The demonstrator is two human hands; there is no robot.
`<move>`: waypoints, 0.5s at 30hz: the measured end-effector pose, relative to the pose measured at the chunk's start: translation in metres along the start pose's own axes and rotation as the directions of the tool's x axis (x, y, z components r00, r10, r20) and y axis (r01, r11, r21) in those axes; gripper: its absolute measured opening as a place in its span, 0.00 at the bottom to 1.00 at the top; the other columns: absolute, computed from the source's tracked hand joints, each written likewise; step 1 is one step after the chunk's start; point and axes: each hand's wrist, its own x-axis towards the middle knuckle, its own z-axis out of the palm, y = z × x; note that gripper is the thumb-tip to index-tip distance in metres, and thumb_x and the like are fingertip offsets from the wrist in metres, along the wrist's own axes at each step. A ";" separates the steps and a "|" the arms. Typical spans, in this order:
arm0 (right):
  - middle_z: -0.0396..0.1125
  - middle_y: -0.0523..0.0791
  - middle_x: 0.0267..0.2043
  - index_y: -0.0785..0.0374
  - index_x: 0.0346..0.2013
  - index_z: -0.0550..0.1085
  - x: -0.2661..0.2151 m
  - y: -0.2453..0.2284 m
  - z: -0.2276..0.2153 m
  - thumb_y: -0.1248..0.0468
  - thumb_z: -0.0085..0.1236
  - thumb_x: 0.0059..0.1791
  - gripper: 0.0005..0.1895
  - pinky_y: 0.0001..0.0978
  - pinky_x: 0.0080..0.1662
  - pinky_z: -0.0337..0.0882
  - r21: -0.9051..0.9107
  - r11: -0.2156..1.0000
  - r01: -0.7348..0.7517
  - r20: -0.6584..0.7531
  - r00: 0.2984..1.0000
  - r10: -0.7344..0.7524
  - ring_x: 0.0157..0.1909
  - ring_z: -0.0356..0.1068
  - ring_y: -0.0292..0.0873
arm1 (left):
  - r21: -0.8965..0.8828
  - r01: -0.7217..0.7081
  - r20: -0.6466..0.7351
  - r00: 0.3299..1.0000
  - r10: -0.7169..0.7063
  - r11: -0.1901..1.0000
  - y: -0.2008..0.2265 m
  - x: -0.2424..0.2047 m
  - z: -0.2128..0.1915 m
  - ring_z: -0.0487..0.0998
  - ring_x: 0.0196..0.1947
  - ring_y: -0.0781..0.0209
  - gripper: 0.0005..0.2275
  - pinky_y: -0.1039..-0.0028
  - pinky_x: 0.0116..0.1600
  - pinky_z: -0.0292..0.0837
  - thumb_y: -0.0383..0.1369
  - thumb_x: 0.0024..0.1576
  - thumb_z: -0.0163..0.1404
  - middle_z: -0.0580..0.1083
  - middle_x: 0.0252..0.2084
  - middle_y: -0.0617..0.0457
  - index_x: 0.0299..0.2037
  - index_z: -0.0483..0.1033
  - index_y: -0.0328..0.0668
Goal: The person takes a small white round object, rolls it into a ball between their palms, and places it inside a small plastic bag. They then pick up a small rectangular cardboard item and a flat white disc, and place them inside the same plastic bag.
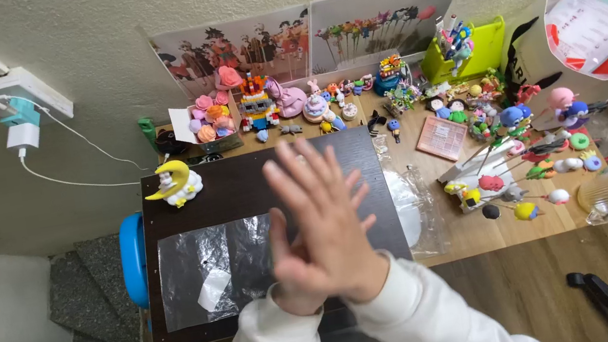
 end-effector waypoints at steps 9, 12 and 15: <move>0.47 0.55 0.79 0.64 0.74 0.54 -0.009 -0.015 0.009 0.30 0.23 0.54 0.48 0.67 0.80 0.38 0.040 0.998 0.042 0.103 0.994 -0.046 0.83 0.43 0.59 | 0.308 0.021 -0.121 0.992 0.018 0.951 -0.001 0.003 -0.006 0.34 0.80 0.52 0.42 0.45 0.75 0.36 0.65 0.55 0.30 0.38 0.80 0.45 0.77 0.32 0.56; 0.43 0.51 0.82 0.56 0.77 0.49 0.004 0.009 0.005 0.27 0.21 0.54 0.48 0.70 0.81 0.34 0.030 0.999 -0.018 0.065 0.998 0.016 0.85 0.41 0.58 | 0.078 0.016 -0.129 0.992 -0.006 0.997 -0.027 -0.003 -0.045 0.42 0.78 0.52 0.39 0.53 0.76 0.39 0.62 0.60 0.30 0.46 0.78 0.43 0.76 0.40 0.45; 0.41 0.50 0.83 0.57 0.78 0.48 0.006 0.049 0.005 0.34 0.27 0.56 0.43 0.65 0.82 0.32 -0.089 0.995 -0.047 0.001 0.999 0.048 0.85 0.39 0.54 | -0.283 0.007 -0.116 0.992 -0.041 0.959 -0.018 0.003 -0.032 0.54 0.75 0.53 0.36 0.65 0.77 0.45 0.56 0.67 0.31 0.57 0.74 0.40 0.73 0.52 0.28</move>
